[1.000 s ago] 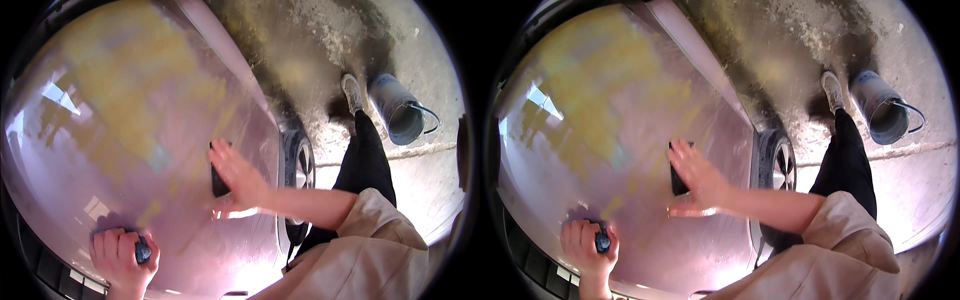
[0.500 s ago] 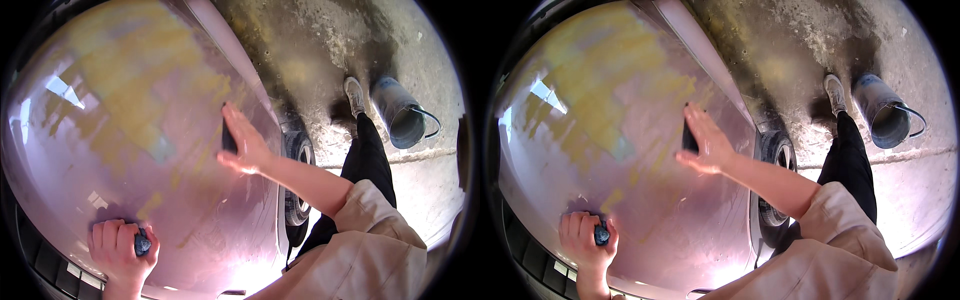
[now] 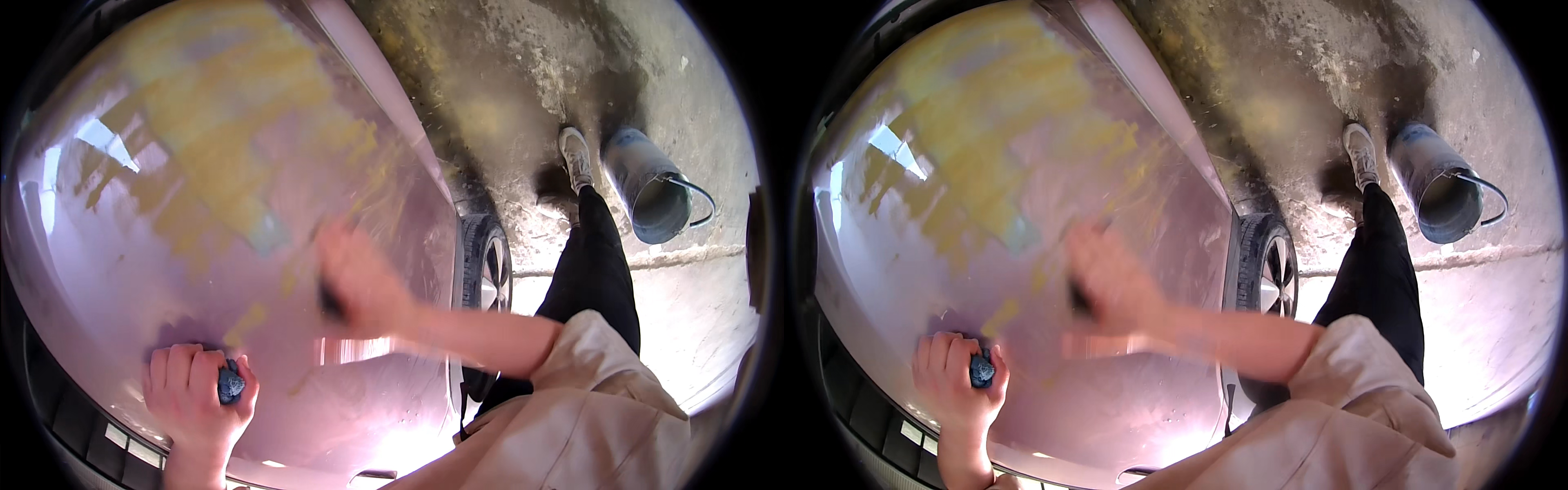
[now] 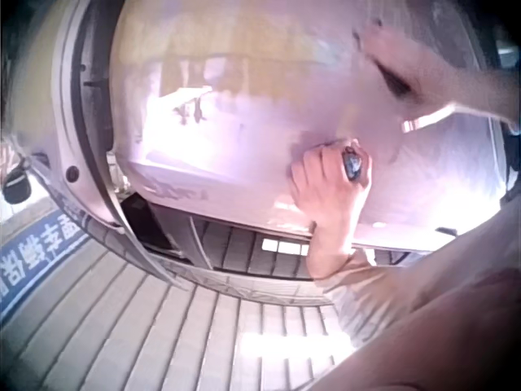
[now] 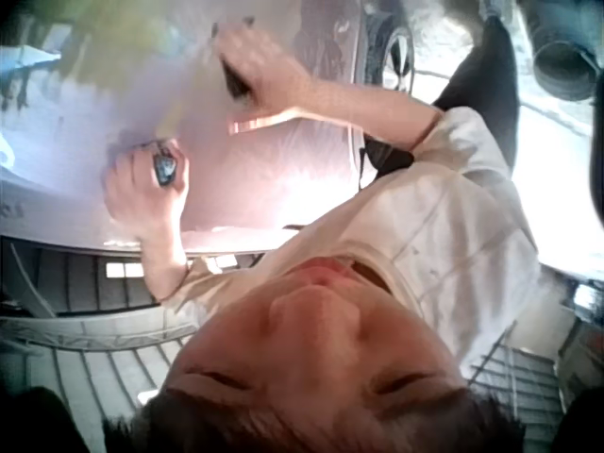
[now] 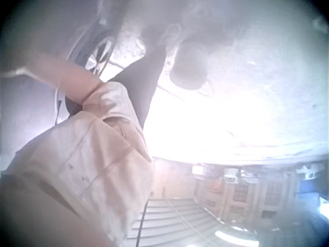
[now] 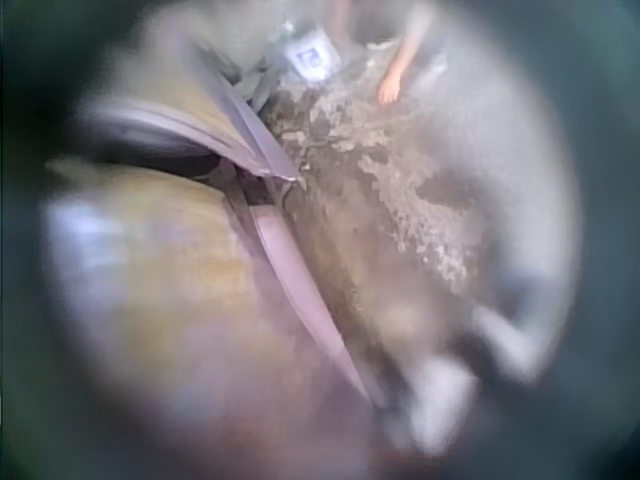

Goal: The person scrubs the front bumper of a light-colored car with a small abrasive pad, repeatedly dipping it into a bucket of water. They wipe the surface with a cloth and continue scrubbing different sections of the bumper. Another person is visible in the background working on the ground nearby.

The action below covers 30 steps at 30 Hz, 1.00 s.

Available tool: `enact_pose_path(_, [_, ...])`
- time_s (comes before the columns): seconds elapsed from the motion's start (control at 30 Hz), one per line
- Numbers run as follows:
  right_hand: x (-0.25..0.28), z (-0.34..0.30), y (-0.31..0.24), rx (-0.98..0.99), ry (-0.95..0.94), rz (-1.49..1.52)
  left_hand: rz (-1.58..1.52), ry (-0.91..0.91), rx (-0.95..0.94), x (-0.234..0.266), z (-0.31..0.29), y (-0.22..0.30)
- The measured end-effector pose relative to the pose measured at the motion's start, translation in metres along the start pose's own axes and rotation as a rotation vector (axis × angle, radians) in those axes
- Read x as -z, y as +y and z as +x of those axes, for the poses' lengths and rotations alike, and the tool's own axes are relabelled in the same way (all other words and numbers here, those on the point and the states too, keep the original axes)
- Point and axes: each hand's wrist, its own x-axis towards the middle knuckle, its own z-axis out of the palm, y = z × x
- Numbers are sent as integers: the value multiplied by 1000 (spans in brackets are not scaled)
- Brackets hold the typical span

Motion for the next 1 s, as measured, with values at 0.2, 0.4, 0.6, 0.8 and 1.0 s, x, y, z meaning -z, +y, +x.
enact_pose_path(0.2, [14,9,41,-79,-118,67,11,45,-29,-2,2,-2])
enact_pose_path(0.4, [9,-22,-18,116,-179,-42,-13,12,-27,0,2,-1])
enact_pose_path(0.6, [22,19,69,-305,-3,-42,9,46,-48,-2,3,-4])
enact_pose_path(0.8, [4,-26,-2,272,-199,-49,7,15,-31,0,-3,-4])
enact_pose_path(1.0, [15,7,32,-6,38,-29,3,52,-34,-5,0,-4])
